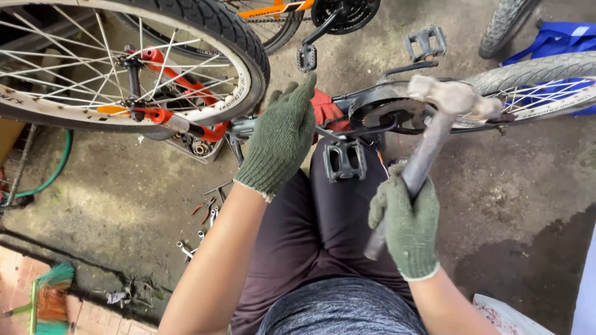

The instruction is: Using a hammer and a metal punch to loosen or remove parts from a bicycle crank assembly.

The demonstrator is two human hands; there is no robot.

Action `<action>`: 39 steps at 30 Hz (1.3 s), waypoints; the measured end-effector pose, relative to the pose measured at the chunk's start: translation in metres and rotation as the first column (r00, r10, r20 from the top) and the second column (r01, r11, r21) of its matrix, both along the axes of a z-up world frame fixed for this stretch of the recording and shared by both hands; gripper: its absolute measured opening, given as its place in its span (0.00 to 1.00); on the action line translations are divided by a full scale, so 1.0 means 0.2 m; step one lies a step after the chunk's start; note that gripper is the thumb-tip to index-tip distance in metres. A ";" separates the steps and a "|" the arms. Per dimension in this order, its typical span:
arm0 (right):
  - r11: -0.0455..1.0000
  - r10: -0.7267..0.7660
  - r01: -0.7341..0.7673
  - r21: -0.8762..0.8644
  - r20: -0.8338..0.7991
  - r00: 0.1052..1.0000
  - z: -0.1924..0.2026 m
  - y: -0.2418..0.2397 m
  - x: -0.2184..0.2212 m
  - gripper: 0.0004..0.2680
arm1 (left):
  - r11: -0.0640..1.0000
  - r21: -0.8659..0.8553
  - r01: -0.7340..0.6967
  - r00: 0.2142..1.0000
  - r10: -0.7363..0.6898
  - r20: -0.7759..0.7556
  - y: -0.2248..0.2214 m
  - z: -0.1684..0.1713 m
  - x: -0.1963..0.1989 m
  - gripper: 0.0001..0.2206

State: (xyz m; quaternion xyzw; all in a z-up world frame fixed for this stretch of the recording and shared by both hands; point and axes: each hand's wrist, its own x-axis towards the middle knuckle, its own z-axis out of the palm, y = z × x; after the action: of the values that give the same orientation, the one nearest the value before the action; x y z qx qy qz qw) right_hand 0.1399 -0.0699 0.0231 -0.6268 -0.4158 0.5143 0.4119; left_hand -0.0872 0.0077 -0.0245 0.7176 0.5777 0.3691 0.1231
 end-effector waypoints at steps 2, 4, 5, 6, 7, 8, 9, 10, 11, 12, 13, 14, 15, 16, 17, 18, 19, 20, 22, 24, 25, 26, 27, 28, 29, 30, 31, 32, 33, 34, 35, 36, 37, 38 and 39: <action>0.998 0.059 -0.061 -0.002 -0.154 0.986 -0.10 -0.03 -0.02 0.08 | 1.000 -0.020 0.010 0.999 -0.011 -0.036 -0.03 0.06 0.02 0.22; 0.979 0.194 -0.194 -0.067 -0.001 0.981 -0.16 -0.09 -0.04 0.08 | 0.994 -0.051 -0.102 0.976 0.090 -0.200 -0.02 0.05 -0.01 0.24; 0.937 0.335 -0.312 -0.158 0.141 0.932 -0.20 -0.12 -0.05 0.09 | 0.973 -0.068 -0.219 0.915 0.181 -0.360 -0.03 0.03 -0.03 0.26; 0.937 0.336 -0.314 -0.154 0.143 0.931 -0.16 -0.10 -0.01 0.09 | 0.973 -0.064 -0.221 0.915 0.184 -0.359 -0.03 0.07 -0.02 0.26; 0.946 0.315 -0.291 -0.140 0.200 0.928 -0.13 -0.08 0.02 0.11 | 0.987 -0.058 -0.148 0.951 0.126 -0.283 -0.04 0.11 -0.02 0.23; 0.954 0.294 -0.267 -0.137 0.255 0.921 -0.09 -0.09 0.06 0.14 | 0.996 -0.059 -0.073 0.977 0.060 -0.203 -0.06 0.13 -0.01 0.21; 0.953 0.297 -0.267 -0.146 0.256 0.920 -0.03 -0.05 0.05 0.14 | 0.995 -0.068 -0.074 0.978 0.059 -0.200 -0.04 0.11 -0.01 0.21; 0.979 0.204 -0.204 -0.016 0.150 0.968 0.04 -0.01 0.04 0.07 | 0.997 -0.013 -0.081 0.975 0.076 -0.210 -0.03 0.09 -0.01 0.21; 0.987 0.117 -0.119 0.106 0.029 0.993 0.11 0.03 0.03 0.07 | 0.995 0.041 -0.086 0.971 0.094 -0.221 -0.02 0.08 -0.01 0.21; 0.986 0.115 -0.118 0.115 0.029 0.993 0.07 0.00 -0.02 0.07 | 0.995 0.051 -0.085 0.971 0.094 -0.221 -0.03 0.08 0.00 0.21; 0.985 0.168 -0.170 0.000 0.173 0.970 0.03 -0.03 -0.06 0.07 | 0.995 0.045 -0.095 0.968 0.102 -0.227 -0.03 0.09 0.00 0.21; 0.971 0.234 -0.204 -0.129 0.306 0.923 -0.01 -0.06 -0.11 0.12 | 0.994 0.032 -0.107 0.966 0.111 -0.233 -0.05 0.10 0.01 0.21; 0.970 0.235 -0.205 -0.127 0.305 0.923 -0.01 -0.05 -0.08 0.12 | 0.994 0.034 -0.108 0.966 0.113 -0.234 -0.05 0.04 -0.03 0.21; 0.946 0.313 -0.249 -0.208 0.382 0.869 -0.01 -0.05 -0.05 0.12 | 0.989 0.014 -0.145 0.952 0.143 -0.269 -0.04 -0.02 -0.07 0.23; 0.914 0.391 -0.282 -0.292 0.448 0.804 0.00 -0.04 -0.03 0.13 | 0.983 -0.005 -0.182 0.937 0.172 -0.304 -0.04 -0.08 -0.11 0.26; 0.913 0.394 -0.290 -0.286 0.445 0.804 0.00 -0.01 -0.03 0.13 | 0.982 0.002 -0.189 0.934 0.180 -0.309 -0.03 -0.04 -0.10 0.26; 0.956 0.286 -0.241 -0.167 0.355 0.890 0.01 0.02 -0.02 0.11 | 0.984 0.033 -0.175 0.954 0.178 -0.239 -0.02 0.00 -0.09 0.22; 0.983 0.179 -0.164 -0.081 0.255 0.950 0.01 0.01 0.01 0.10 | 0.987 0.038 -0.156 0.974 0.160 -0.158 -0.05 0.01 -0.04 0.20; 0.995 0.100 -0.098 -0.019 0.241 0.965 0.03 0.01 -0.04 0.09 | 0.986 0.082 -0.146 0.972 0.158 -0.173 -0.03 -0.11 -0.05 0.20; 0.997 0.013 -0.030 0.077 0.212 0.977 -0.05 0.00 -0.06 0.09 | 0.978 0.160 -0.133 0.967 0.163 -0.195 -0.01 -0.10 -0.06 0.20; 0.978 0.208 -0.199 -0.061 0.308 0.928 -0.16 -0.03 -0.05 0.13 | 0.985 0.105 -0.140 0.953 0.162 -0.256 -0.01 -0.05 -0.06 0.21; 0.909 0.411 -0.345 -0.233 0.368 0.834 -0.26 -0.08 -0.04 0.18 | 0.988 0.030 -0.154 0.937 0.155 -0.314 -0.05 0.00 -0.05 0.23; 0.907 0.415 -0.346 -0.240 0.367 0.833 -0.21 -0.08 -0.03 0.18 | 0.987 0.023 -0.156 0.937 0.156 -0.314 -0.07 -0.01 -0.06 0.23; 0.911 0.411 -0.345 -0.225 0.434 0.802 -0.16 -0.06 -0.02 0.17 | 0.981 -0.078 -0.178 0.941 0.147 -0.305 -0.08 -0.01 -0.08 0.25; 0.915 0.403 -0.345 -0.210 0.499 0.767 -0.12 -0.04 -0.01 0.17 | 0.964 -0.178 -0.196 0.946 0.138 -0.295 -0.09 -0.02 -0.10 0.28; 0.914 0.407 -0.345 -0.216 0.499 0.765 -0.07 -0.02 -0.01 0.17 | 0.963 -0.183 -0.197 0.946 0.138 -0.293 -0.07 -0.01 -0.09 0.28; 0.961 0.275 -0.235 -0.146 0.421 0.864 -0.02 0.01 -0.02 0.13 | 0.962 -0.192 -0.193 0.948 0.133 -0.289 -0.06 -0.01 -0.09 0.28; 0.989 0.139 -0.114 -0.094 0.330 0.933 0.03 0.01 -0.01 0.10 | 0.960 -0.205 -0.193 0.950 0.130 -0.285 -0.07 0.00 -0.08 0.27; 0.987 0.147 -0.118 -0.105 0.334 0.931 -0.06 -0.05 0.00 0.10 | 0.956 -0.216 -0.196 0.951 0.131 -0.281 -0.11 -0.02 -0.07 0.27; 0.980 0.174 -0.199 0.005 0.465 0.868 -0.15 -0.07 0.01 0.09 | 0.961 -0.199 -0.193 0.953 0.135 -0.272 -0.10 -0.02 -0.08 0.25; 0.952 0.178 -0.290 0.101 0.590 0.788 -0.24 -0.09 0.01 0.09 | 0.965 -0.181 -0.191 0.955 0.139 -0.262 -0.09 -0.02 -0.08 0.23; 0.951 0.174 -0.290 0.106 0.591 0.788 -0.25 -0.08 -0.01 0.09 | 0.966 -0.176 -0.190 0.955 0.140 -0.261 -0.09 -0.01 -0.09 0.23; 0.894 0.390 -0.448 -0.027 0.540 0.746 -0.25 -0.07 -0.03 0.10 | 0.953 -0.208 -0.220 0.943 0.153 -0.296 -0.08 0.00 -0.11 0.24; 0.788 0.591 -0.596 -0.152 0.456 0.665 -0.27 -0.08 -0.05 0.14 | 0.935 -0.249 -0.251 0.930 0.162 -0.330 -0.09 0.00 -0.11 0.25; 0.788 0.593 -0.596 -0.156 0.455 0.664 -0.21 -0.09 -0.04 0.14 | 0.934 -0.253 -0.251 0.931 0.161 -0.329 -0.13 0.01 -0.10 0.25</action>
State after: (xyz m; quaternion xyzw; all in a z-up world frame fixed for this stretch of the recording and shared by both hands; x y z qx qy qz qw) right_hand 0.1314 -0.0889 -0.0193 -0.5627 -0.6874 0.4466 0.1069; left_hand -0.1066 -0.0192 -0.0221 0.6744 0.7103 0.1767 0.0974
